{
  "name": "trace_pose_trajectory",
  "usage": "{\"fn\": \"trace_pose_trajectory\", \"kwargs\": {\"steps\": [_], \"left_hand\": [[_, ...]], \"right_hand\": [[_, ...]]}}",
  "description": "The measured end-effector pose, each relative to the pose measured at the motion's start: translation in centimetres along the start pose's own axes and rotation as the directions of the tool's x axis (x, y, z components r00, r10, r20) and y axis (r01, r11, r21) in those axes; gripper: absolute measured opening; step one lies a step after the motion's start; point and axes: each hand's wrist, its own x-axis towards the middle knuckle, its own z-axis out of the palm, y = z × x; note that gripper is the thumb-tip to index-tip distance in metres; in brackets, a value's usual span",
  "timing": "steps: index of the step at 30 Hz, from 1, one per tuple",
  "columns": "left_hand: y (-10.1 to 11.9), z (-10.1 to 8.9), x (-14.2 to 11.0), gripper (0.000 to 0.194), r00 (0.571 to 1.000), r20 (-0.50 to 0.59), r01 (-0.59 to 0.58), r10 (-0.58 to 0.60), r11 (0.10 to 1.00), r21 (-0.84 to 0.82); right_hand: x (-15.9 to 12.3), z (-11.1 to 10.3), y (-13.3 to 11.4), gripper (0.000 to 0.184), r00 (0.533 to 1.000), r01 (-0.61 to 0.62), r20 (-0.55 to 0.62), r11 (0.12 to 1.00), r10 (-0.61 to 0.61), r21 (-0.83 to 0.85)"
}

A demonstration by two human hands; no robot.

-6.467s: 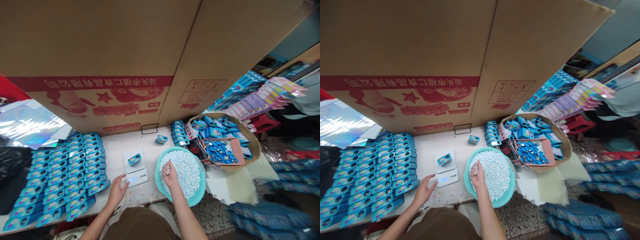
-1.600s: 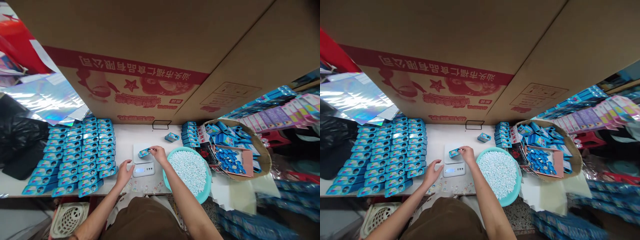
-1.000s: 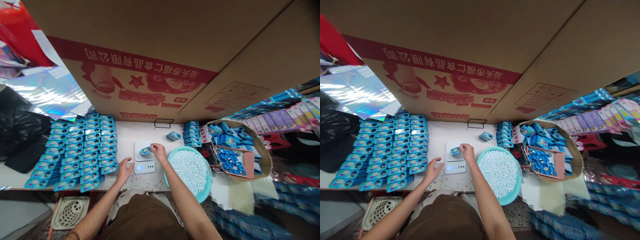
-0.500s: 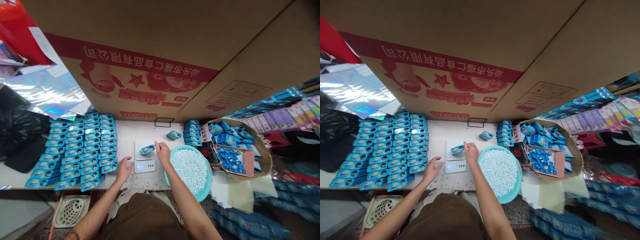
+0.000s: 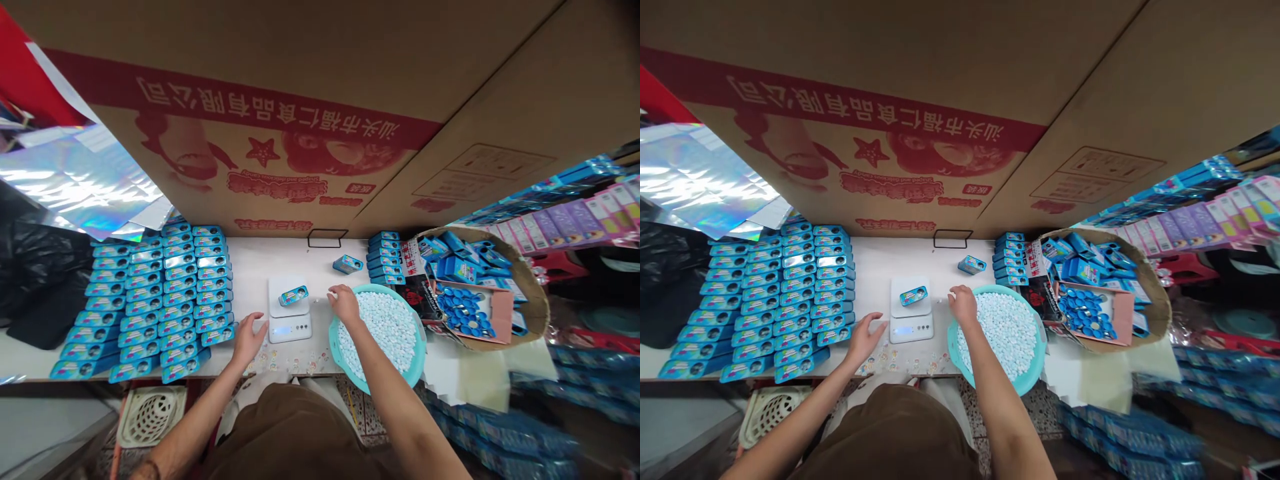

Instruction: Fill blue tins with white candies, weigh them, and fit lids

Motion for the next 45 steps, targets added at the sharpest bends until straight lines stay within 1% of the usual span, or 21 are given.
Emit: {"fn": "trace_pose_trajectory", "kwargs": {"steps": [1, 3, 5, 9, 12, 15, 17, 20, 22, 24, 25, 26, 27, 28, 29, 31, 32, 34, 36, 40, 45], "left_hand": [[0.0, 0.0, 0.0, 0.028, 1.0, 0.001, 0.0, 0.0, 1.0, 0.001], [0.0, 0.0, -0.1, 0.029, 1.0, 0.008, 0.002, -0.002, 1.0, 0.004], [0.0, -0.1, -0.2, 0.03, 1.0, 0.013, 0.007, -0.007, 1.0, 0.006], [-0.3, -0.3, -0.4, 0.03, 1.0, 0.005, 0.023, -0.023, 1.0, 0.003], [-0.6, -0.5, -0.7, 0.032, 0.999, 0.015, 0.038, -0.038, 0.999, 0.005], [-0.9, -0.4, -0.6, 0.033, 0.998, 0.029, 0.052, -0.053, 0.999, 0.005], [-1.0, -0.2, -0.3, 0.035, 0.997, 0.043, 0.059, -0.059, 0.998, 0.002], [-0.9, -0.1, 0.5, 0.038, 0.996, 0.066, 0.059, -0.059, 0.998, 0.003], [-0.7, 0.0, 1.1, 0.04, 0.996, 0.077, 0.054, -0.055, 0.998, 0.014], [-0.5, 0.0, 1.6, 0.041, 0.994, 0.091, 0.05, -0.052, 0.998, 0.025], [-0.5, 0.0, 1.9, 0.042, 0.994, 0.099, 0.049, -0.052, 0.998, 0.028], [-0.4, 0.0, 2.1, 0.043, 0.993, 0.105, 0.049, -0.052, 0.998, 0.029], [-0.3, 0.0, 2.2, 0.044, 0.993, 0.109, 0.049, -0.051, 0.998, 0.028], [-0.3, 0.1, 2.4, 0.045, 0.993, 0.109, 0.048, -0.051, 0.999, 0.026], [-0.2, 0.2, 2.5, 0.046, 0.993, 0.107, 0.047, -0.049, 0.999, 0.024], [0.0, 0.3, 2.8, 0.047, 0.994, 0.101, 0.042, -0.044, 0.999, 0.024], [0.1, 0.4, 2.9, 0.047, 0.994, 0.099, 0.039, -0.042, 0.999, 0.027], [0.6, 0.5, 2.9, 0.048, 0.994, 0.1, 0.034, -0.037, 0.999, 0.033], [1.0, 0.5, 2.9, 0.048, 0.994, 0.107, 0.031, -0.035, 0.999, 0.034], [1.7, 0.3, 2.6, 0.051, 0.992, 0.123, 0.029, -0.032, 0.999, 0.022], [1.2, 0.0, 2.4, 0.051, 0.992, 0.124, 0.039, -0.04, 0.999, 0.006]], "right_hand": [[0.5, 0.0, -0.2, 0.024, 0.996, 0.006, 0.085, 0.997, 0.0, -0.073], [1.6, 0.2, -0.7, 0.028, 0.97, 0.022, 0.241, 0.983, 0.023, -0.181], [2.7, 0.9, -1.3, 0.032, 0.938, 0.014, 0.34, 0.975, 0.064, -0.224], [4.0, 3.1, -2.3, 0.037, 0.898, -0.039, 0.419, 0.974, 0.133, -0.224], [4.1, 4.3, -2.8, 0.036, 0.883, -0.073, 0.441, 0.975, 0.162, -0.211], [4.1, 4.8, -3.2, 0.032, 0.881, -0.103, 0.438, 0.977, 0.177, -0.187], [4.2, 4.7, -3.6, 0.03, 0.887, -0.113, 0.43, 0.981, 0.172, -0.16], [4.3, 3.6, -4.1, 0.03, 0.914, -0.111, 0.381, 0.989, 0.141, -0.099], [4.0, 2.3, -3.7, 0.03, 0.94, -0.105, 0.321, 0.993, 0.117, -0.057], [2.9, 0.7, -2.3, 0.03, 0.976, -0.102, 0.194, 0.994, 0.094, 0.029], [2.1, 0.0, -1.2, 0.029, 0.99, -0.103, 0.107, 0.991, 0.093, 0.085], [1.1, -0.7, 0.0, 0.028, 0.994, -0.11, 0.007, 0.983, 0.11, 0.149], [0.0, -1.3, 1.4, 0.028, 0.986, -0.131, -0.075, 0.972, 0.148, 0.195], [-1.0, -1.7, 2.8, 0.027, 0.973, -0.164, -0.123, 0.962, 0.194, 0.217], [-2.0, -2.0, 4.1, 0.025, 0.96, -0.205, -0.142, 0.953, 0.24, 0.224], [-3.4, -2.2, 6.1, 0.02, 0.946, -0.27, -0.12, 0.936, 0.301, 0.224], [-3.8, -2.1, 6.7, 0.018, 0.944, -0.287, -0.099, 0.931, 0.315, 0.223], [-3.9, -1.9, 7.0, 0.016, 0.945, -0.299, -0.063, 0.928, 0.32, 0.222], [-3.4, -1.8, 6.4, 0.015, 0.941, -0.319, -0.046, 0.925, 0.335, 0.205], [-2.5, -2.0, 4.8, 0.017, 0.922, -0.384, -0.004, 0.916, 0.387, 0.116], [-2.2, -2.3, 4.0, 0.021, 0.94, -0.339, 0.051, 0.939, 0.337, 0.055]]}}
